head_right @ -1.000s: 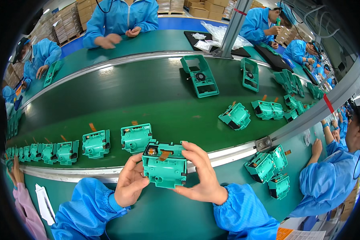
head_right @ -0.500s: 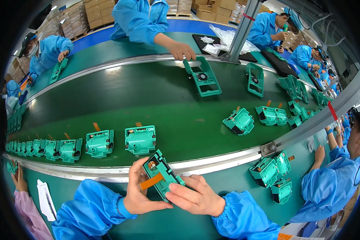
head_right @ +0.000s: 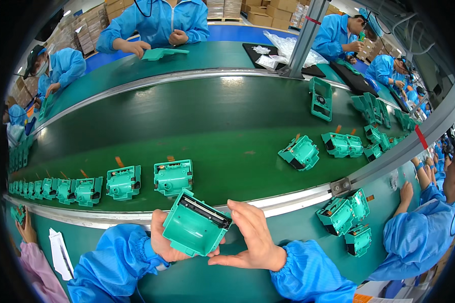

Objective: The person assembles green plastic electronic housing components by hand on a conveyor belt, fitting internal circuitry into the housing.

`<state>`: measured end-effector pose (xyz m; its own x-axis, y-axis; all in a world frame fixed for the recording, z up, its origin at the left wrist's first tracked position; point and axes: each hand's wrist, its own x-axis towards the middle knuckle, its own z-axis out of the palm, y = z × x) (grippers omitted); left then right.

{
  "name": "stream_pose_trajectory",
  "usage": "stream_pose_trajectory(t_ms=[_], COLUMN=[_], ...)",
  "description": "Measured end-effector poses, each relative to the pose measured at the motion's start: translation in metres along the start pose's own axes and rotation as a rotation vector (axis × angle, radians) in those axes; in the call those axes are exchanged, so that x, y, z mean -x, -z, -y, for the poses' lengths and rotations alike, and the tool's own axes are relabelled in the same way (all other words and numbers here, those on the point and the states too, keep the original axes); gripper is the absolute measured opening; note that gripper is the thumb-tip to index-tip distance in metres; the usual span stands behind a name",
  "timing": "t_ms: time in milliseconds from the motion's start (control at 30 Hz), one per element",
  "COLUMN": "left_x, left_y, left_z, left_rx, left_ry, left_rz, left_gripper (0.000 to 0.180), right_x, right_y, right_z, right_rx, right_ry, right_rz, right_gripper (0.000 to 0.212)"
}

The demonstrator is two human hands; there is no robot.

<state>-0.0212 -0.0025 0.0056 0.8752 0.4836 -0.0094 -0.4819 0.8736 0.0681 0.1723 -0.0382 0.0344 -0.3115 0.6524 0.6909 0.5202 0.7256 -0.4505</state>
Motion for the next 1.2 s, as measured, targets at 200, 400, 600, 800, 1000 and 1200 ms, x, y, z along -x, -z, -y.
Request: stream_pose_trajectory(t_ms=[200, 400, 600, 800, 1000, 1200], left_x=[-0.011, 0.017, -0.006, -0.046, -0.091, -0.103], left_y=[0.001, -0.028, -0.041, -0.050, -0.057, -0.048], left_z=[0.009, 0.028, 0.069, 0.099, 0.112, 0.097], left_rx=[-0.049, -0.709, -1.249, -1.283, -1.265, -1.353], left_ry=[-0.017, -0.624, -0.844, -0.750, -0.657, -0.552], left_rz=[-0.073, -0.445, -0.519, -0.534, -0.435, -0.385], left_gripper=[0.078, 0.077, 0.081, 0.088, 0.091, 0.082], right_x=[0.004, -0.005, 0.007, 0.025, 0.037, 0.038], right_y=[0.012, -0.022, 0.009, 0.058, 0.091, 0.096], right_z=[-0.010, -0.007, -0.014, -0.030, -0.064, -0.084], right_rx=[-0.054, -0.210, -0.259, -0.533, -0.862, -0.674], right_ry=[-0.019, 0.191, 0.102, -0.430, -0.790, -0.831], right_rz=[0.011, -0.114, -0.009, -0.025, -0.223, -0.302], right_gripper=[0.098, 0.055, 0.052, 0.057, 0.046, 0.038])
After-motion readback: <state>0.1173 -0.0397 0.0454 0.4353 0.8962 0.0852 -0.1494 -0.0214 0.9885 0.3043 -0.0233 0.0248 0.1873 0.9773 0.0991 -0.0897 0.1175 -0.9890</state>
